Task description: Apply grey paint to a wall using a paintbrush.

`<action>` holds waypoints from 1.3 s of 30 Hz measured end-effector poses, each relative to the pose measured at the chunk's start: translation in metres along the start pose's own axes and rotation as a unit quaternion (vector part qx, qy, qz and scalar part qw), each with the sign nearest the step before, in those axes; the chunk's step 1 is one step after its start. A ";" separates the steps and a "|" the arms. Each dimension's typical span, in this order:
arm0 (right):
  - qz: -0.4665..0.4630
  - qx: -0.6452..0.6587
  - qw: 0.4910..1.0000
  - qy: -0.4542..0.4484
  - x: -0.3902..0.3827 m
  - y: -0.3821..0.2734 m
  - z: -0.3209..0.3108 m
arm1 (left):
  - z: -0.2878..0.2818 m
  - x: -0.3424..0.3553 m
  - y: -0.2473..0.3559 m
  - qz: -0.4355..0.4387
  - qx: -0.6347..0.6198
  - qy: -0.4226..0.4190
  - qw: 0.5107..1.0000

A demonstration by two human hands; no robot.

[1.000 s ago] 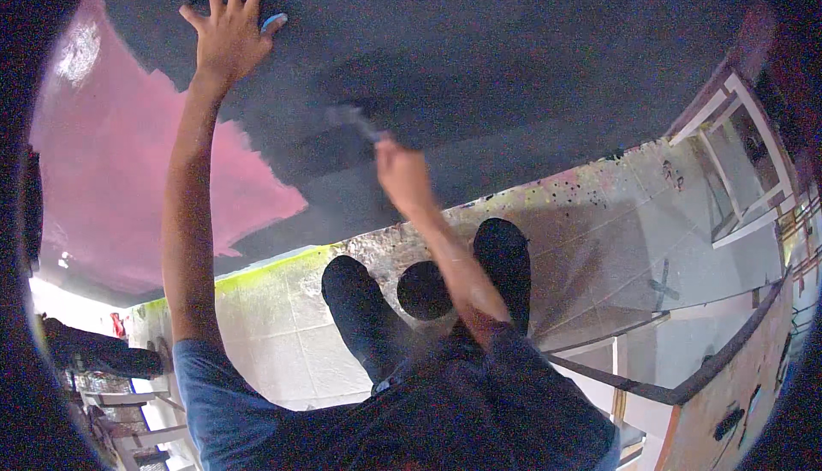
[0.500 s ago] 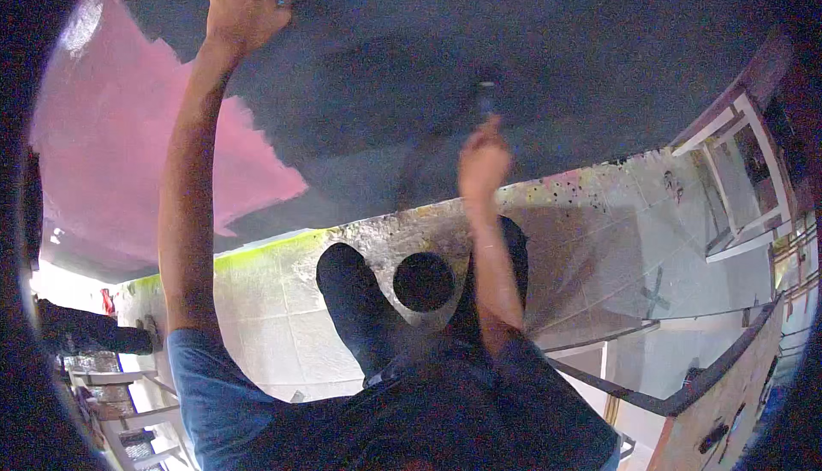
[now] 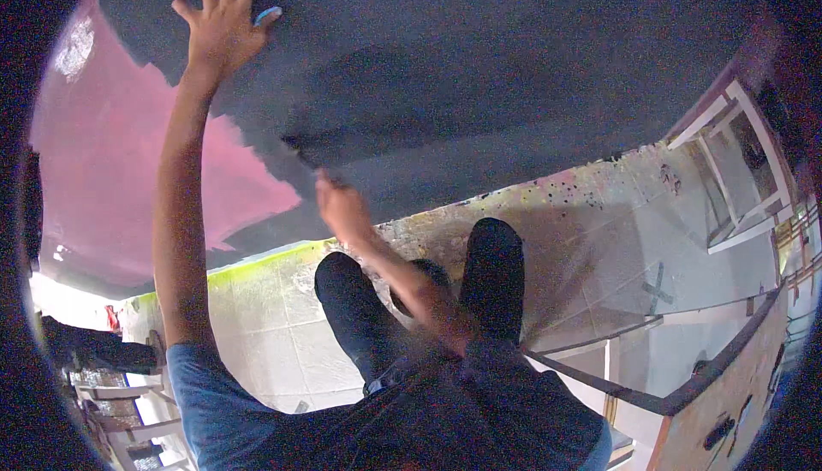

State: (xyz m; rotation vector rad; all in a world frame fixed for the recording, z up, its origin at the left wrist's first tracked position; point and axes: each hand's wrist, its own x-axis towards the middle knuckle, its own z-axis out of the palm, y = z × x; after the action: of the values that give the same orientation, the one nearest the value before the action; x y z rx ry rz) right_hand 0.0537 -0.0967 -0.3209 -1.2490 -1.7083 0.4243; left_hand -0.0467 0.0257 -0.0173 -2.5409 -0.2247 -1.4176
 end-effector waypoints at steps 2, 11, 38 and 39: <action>0.005 -0.032 0.998 0.053 0.013 0.042 -0.049 | -0.001 0.001 0.000 0.009 -0.005 0.015 1.000; 0.012 -0.230 0.947 0.222 0.036 0.204 -0.257 | 0.013 0.055 0.080 -0.350 0.524 -0.292 0.719; 0.077 0.088 0.990 -0.082 0.015 0.040 -0.083 | -0.001 0.004 0.013 -0.068 0.606 -0.124 0.783; 0.025 0.108 0.993 0.028 0.025 0.068 -0.112 | 0.008 0.007 0.011 -0.067 0.595 -0.119 0.792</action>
State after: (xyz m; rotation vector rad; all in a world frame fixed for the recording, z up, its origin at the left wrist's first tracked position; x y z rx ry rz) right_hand 0.1836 -0.0736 -0.3027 -1.1373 -1.5423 0.5823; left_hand -0.0342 0.0176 -0.0163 -1.5804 -0.9876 -0.5672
